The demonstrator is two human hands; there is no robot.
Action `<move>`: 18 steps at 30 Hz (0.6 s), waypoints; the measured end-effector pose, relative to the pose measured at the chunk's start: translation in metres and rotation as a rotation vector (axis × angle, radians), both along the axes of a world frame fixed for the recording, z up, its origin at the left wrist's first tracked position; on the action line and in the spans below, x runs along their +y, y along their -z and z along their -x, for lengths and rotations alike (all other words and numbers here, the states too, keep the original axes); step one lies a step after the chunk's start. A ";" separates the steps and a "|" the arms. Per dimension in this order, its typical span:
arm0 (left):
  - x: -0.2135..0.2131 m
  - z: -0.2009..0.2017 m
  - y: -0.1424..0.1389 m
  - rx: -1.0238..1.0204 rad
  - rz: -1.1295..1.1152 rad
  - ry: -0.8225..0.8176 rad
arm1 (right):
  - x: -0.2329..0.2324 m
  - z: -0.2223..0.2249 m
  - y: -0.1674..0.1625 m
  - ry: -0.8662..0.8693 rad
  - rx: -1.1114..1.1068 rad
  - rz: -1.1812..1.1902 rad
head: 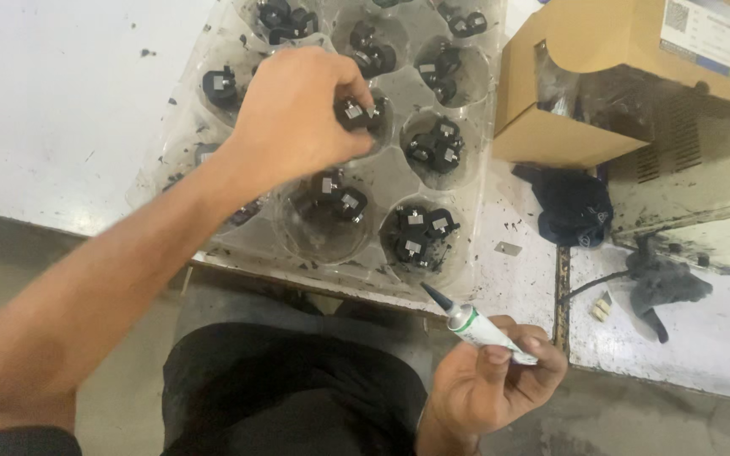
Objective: The person holds a small black plug body in one hand and a white adhesive tube in the other, squeezing glue onto the metal contact area of each plug. They place each finished plug back into a plastic tray and pick up the next one, repeating this across the tray.
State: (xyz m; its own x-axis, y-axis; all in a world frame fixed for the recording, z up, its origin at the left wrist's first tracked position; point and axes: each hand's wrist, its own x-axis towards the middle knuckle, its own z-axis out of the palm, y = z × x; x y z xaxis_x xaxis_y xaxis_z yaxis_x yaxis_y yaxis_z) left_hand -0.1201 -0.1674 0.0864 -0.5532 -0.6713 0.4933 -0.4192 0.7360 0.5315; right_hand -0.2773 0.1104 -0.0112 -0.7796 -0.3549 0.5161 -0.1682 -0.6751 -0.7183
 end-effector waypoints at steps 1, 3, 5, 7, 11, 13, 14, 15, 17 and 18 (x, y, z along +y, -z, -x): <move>0.012 -0.009 -0.002 0.187 0.026 0.067 | -0.001 0.002 0.001 -0.025 -0.064 -0.002; 0.037 -0.024 -0.002 0.257 -0.452 0.126 | -0.004 0.005 0.003 -0.095 -0.165 -0.005; 0.073 -0.035 0.004 0.482 -0.953 0.213 | -0.007 0.011 0.003 -0.199 -0.272 0.017; 0.107 -0.037 0.011 0.675 -0.979 0.355 | -0.010 0.014 0.002 -0.287 -0.311 0.019; 0.140 -0.040 0.022 0.847 -0.956 0.322 | -0.013 0.012 -0.001 -0.382 -0.276 0.011; 0.149 -0.043 0.024 0.919 -1.092 0.265 | -0.014 0.008 -0.005 -0.400 -0.282 0.009; 0.149 -0.044 0.025 0.926 -1.126 0.255 | -0.014 0.006 -0.007 -0.405 -0.291 0.001; 0.148 -0.045 0.026 0.933 -1.161 0.245 | -0.015 0.004 -0.009 -0.409 -0.299 -0.009; 0.148 -0.048 0.026 0.915 -1.160 0.245 | -0.021 -0.001 -0.011 -0.422 -0.292 0.001; 0.147 -0.050 0.026 0.891 -1.123 0.255 | -0.023 -0.004 -0.012 -0.427 -0.288 0.006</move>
